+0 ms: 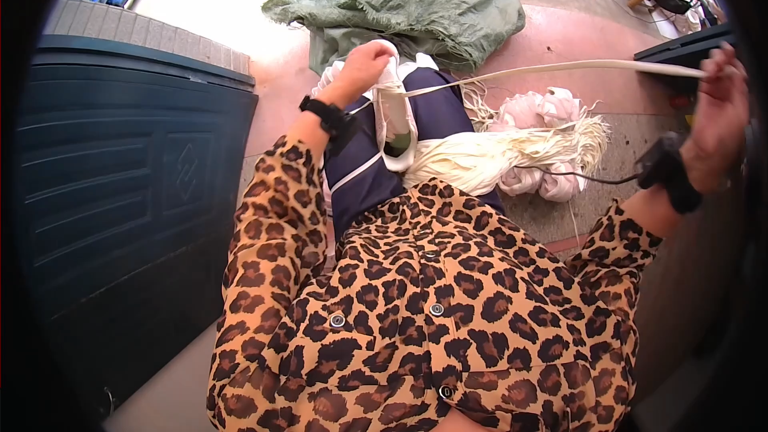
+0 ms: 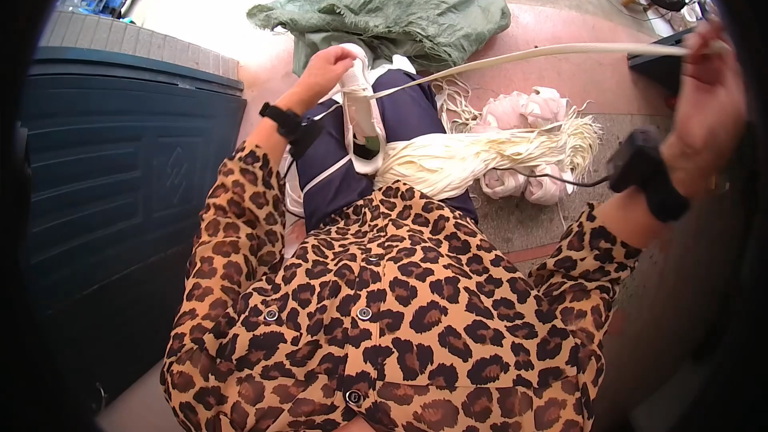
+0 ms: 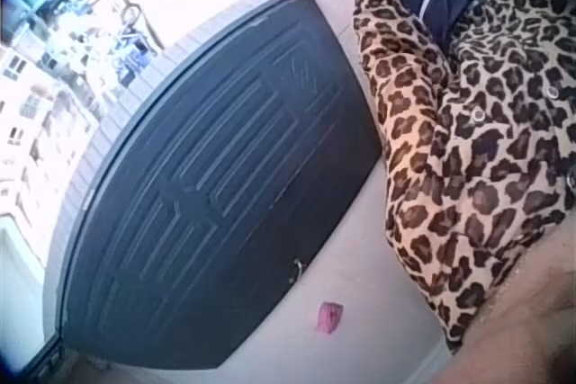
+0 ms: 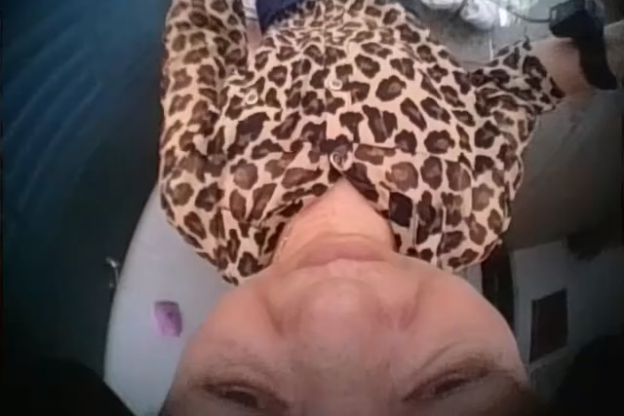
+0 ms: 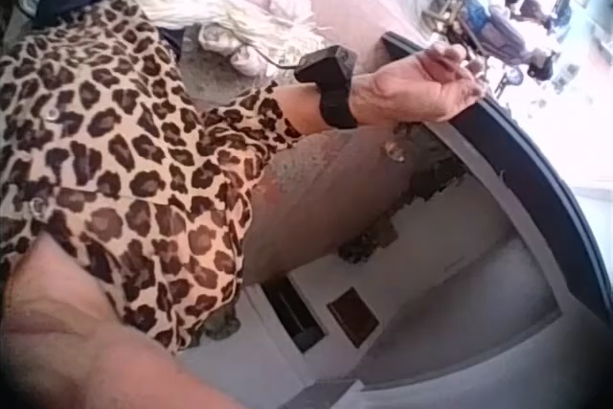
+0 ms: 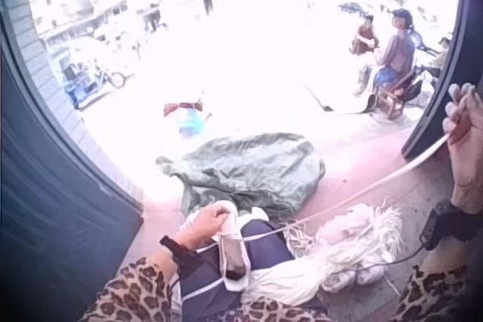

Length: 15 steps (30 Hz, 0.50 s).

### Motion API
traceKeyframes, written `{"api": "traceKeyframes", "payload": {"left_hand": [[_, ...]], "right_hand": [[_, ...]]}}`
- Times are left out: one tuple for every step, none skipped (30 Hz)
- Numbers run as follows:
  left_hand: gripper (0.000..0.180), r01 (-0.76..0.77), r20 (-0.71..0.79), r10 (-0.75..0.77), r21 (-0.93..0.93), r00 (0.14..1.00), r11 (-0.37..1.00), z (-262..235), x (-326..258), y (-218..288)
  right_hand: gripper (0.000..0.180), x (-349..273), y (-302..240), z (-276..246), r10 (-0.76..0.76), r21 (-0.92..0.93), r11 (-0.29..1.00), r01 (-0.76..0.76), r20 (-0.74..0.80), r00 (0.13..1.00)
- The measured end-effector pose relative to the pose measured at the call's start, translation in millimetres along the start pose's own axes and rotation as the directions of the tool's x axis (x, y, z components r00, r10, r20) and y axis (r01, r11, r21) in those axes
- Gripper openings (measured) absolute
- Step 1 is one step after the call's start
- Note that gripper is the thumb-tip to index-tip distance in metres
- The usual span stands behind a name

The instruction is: The recorder is threading laces into a white sneaker while sitting down.

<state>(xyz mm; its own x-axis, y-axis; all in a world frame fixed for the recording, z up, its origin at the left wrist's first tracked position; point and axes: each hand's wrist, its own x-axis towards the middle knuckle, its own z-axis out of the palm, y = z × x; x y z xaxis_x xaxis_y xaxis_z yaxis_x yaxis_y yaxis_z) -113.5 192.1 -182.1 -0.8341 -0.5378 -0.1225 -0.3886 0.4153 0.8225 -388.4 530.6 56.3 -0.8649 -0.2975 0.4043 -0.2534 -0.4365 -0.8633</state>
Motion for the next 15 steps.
{"api": "traceKeyframes", "payload": {"left_hand": [[0.02,-0.031,-0.036,0.035,0.111,0.999,0.993,-3.1,-6.6,-9.1],[0.02,-0.033,0.019,0.03,0.188,0.999,0.982,-7.3,-17.0,-18.3],[0.018,-0.066,0.025,0.062,0.202,0.998,0.977,-5.8,-25.9,-20.2],[0.016,-0.125,0.047,0.118,0.2,0.992,0.972,-0.5,-27.7,-16.6],[0.016,-0.1,0.03,0.095,0.216,0.995,0.971,-3.9,-38.2,-17.0],[0.016,-0.044,0.065,0.03,0.227,0.997,0.973,-5.3,-41.2,-10.6],[0.015,0.01,0.092,-0.033,0.243,0.995,0.97,-6.7,-44.3,-6.6],[0.015,0.006,0.09,-0.029,0.241,0.995,0.97,-6.0,-44.1,-8.6],[0.013,-0.082,0.053,0.068,0.368,0.996,0.926,-3.2,-42.0,-13.1],[0.012,-0.148,0.021,0.158,0.49,0.987,0.859,-2.7,-42.3,-18.5],[0.012,-0.142,0.017,0.154,0.49,0.988,0.86,-4.0,-44.4,-16.9],[0.012,-0.15,0.062,0.141,0.589,0.988,0.794,-6.0,-47.9,-9.9],[0.014,-0.161,0.104,0.122,0.681,0.987,0.715,-8.0,-52.0,-5.9],[0.014,-0.159,0.104,0.121,0.681,0.987,0.715,-8.9,-56.0,-5.9],[0.016,-0.154,0.094,0.122,0.67,0.988,0.727,-10.0,-59.7,-6.4]], "right_hand": [[0.017,-11.4,16.3,3.5,0.108,0.032,0.993,-0.118,0.224,0.969],[0.017,-29.0,36.8,19.9,0.198,0.043,0.969,-0.242,0.448,0.872],[0.017,-60.1,54.0,62.7,0.311,-0.137,0.948,-0.287,0.212,0.927],[0.017,-70.1,93.2,55.9,0.389,0.031,0.896,-0.444,0.43,0.815],[0.017,-105.7,147.4,76.5,0.287,-0.322,0.931,-0.172,0.353,0.891],[0.021,-119.4,141.0,113.6,0.584,-0.404,0.808,-0.428,0.459,0.669],[0.021,-136.3,153.8,140.8,0.698,-0.489,0.716,-0.498,0.522,0.49],[0.016,-163.3,183.2,150.1,0.692,-0.433,0.693,-0.576,0.622,0.365],[0.014,-194.4,230.6,153.4,0.644,-0.426,0.747,-0.51,0.652,0.399],[0.017,-214.4,250.0,160.6,0.661,-0.468,0.742,-0.481,0.629,0.408],[0.021,-229.7,262.5,164.3,0.655,-0.539,0.754,-0.375,0.586,0.477],[0.024,-240.0,273.2,163.7,0.621,-0.526,0.78,-0.339,0.583,0.524],[0.025,-242.8,273.9,165.9,0.612,-0.579,0.772,-0.261,0.568,0.549],[0.025,-245.3,274.6,167.8,0.602,-0.629,0.755,-0.183,0.554,0.575],[0.025,-247.4,276.0,170.5,0.602,-0.63,0.755,-0.184,0.554,0.574]]}}
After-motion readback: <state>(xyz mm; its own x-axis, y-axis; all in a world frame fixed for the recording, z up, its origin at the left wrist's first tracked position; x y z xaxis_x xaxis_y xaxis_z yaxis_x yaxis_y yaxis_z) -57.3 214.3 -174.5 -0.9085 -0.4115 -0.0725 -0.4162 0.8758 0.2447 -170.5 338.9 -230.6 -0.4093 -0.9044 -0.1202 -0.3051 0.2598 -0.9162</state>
